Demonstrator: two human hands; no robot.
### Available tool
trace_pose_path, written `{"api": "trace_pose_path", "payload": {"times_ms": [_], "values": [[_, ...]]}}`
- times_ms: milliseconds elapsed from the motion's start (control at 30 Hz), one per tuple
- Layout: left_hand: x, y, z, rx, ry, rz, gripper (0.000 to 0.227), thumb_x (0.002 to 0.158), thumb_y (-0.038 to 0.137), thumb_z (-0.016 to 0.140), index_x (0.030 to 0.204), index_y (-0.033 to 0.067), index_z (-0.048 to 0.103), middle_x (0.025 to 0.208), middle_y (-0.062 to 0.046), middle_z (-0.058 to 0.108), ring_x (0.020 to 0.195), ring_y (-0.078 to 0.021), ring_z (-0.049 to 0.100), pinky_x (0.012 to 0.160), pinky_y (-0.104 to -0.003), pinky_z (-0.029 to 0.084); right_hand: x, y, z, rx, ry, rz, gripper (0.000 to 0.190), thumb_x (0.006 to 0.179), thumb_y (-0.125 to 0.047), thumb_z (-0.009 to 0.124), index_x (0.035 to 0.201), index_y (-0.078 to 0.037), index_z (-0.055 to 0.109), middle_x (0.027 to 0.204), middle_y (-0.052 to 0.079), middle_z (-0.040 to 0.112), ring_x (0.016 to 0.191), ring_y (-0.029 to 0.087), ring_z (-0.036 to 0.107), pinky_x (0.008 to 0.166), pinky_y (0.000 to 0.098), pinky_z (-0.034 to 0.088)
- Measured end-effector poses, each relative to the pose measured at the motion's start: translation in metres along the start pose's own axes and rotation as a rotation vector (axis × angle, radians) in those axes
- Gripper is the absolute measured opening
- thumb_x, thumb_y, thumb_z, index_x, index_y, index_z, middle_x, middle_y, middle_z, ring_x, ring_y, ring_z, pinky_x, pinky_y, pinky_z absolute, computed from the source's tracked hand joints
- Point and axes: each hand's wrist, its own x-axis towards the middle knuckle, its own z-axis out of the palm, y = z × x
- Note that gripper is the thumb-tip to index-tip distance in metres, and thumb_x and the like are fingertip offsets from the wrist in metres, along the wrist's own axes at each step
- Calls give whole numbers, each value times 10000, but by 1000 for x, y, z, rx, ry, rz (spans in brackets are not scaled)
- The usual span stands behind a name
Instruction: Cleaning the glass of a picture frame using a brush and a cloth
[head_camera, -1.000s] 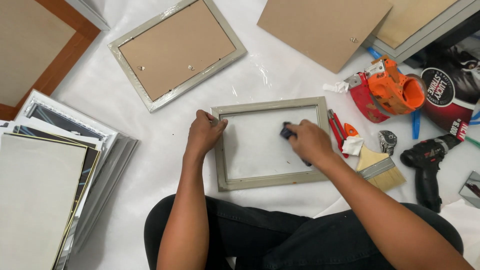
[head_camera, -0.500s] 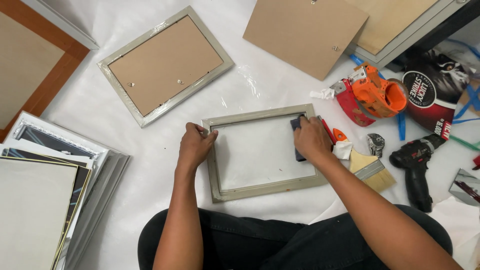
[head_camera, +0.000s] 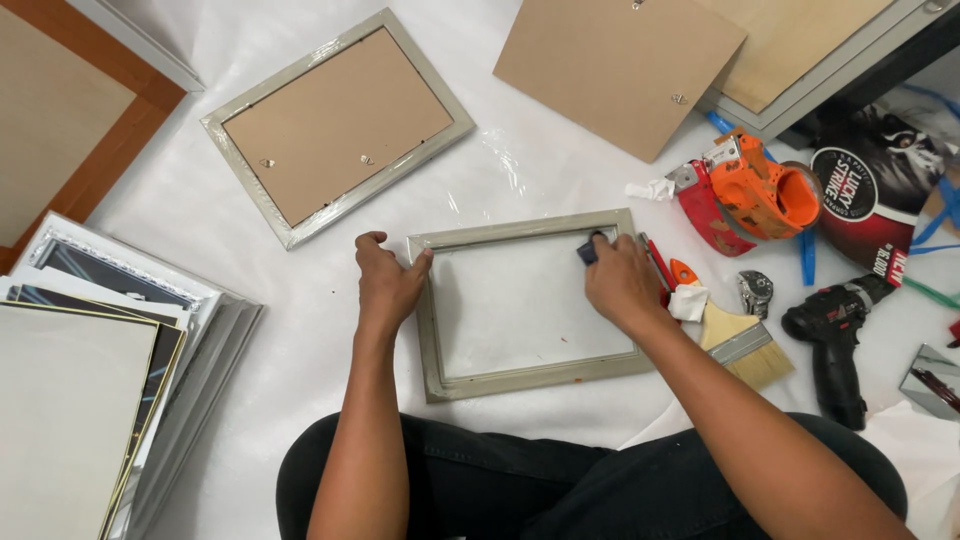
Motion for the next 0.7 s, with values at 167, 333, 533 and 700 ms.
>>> {"api": "trace_pose_path", "payload": {"times_ms": [167,333,533,700], "values": [[7,-10,9,13,17,12,717,915,271,716,1429,-46,330,1317,-314,526,1281,-523,542,1001,-662,483,5,12,2,-10,7,95,515,940,-183,486,1424,-69,620,1155,187,578,1135,394,571,885,501,515],[23,-18,16,-9,106,26,763,902,338,738,1440,-54,365,1331,-284,521,1347,-498,395,1084,-666,378,-7,-26,23,-114,106,-36,468,917,-192,558,1364,-116,675,1088,168,584,1067,403,590,842,521,520],[25,-27,13,-191,30,-7,726,956,414,643,1454,-39,372,1346,-271,552,1306,-421,452,1031,-547,477,-9,-134,65,-62,51,-186,445,904,-193,589,1339,-169,675,1102,149,560,1070,393,563,835,508,481],[15,-18,4,-228,14,-7,714,978,437,594,1461,-36,365,1373,-265,547,1308,-406,455,1030,-524,483,-12,-194,52,-55,9,-250,490,912,-105,525,1395,-152,597,1047,199,519,971,428,555,767,477,410]]}}
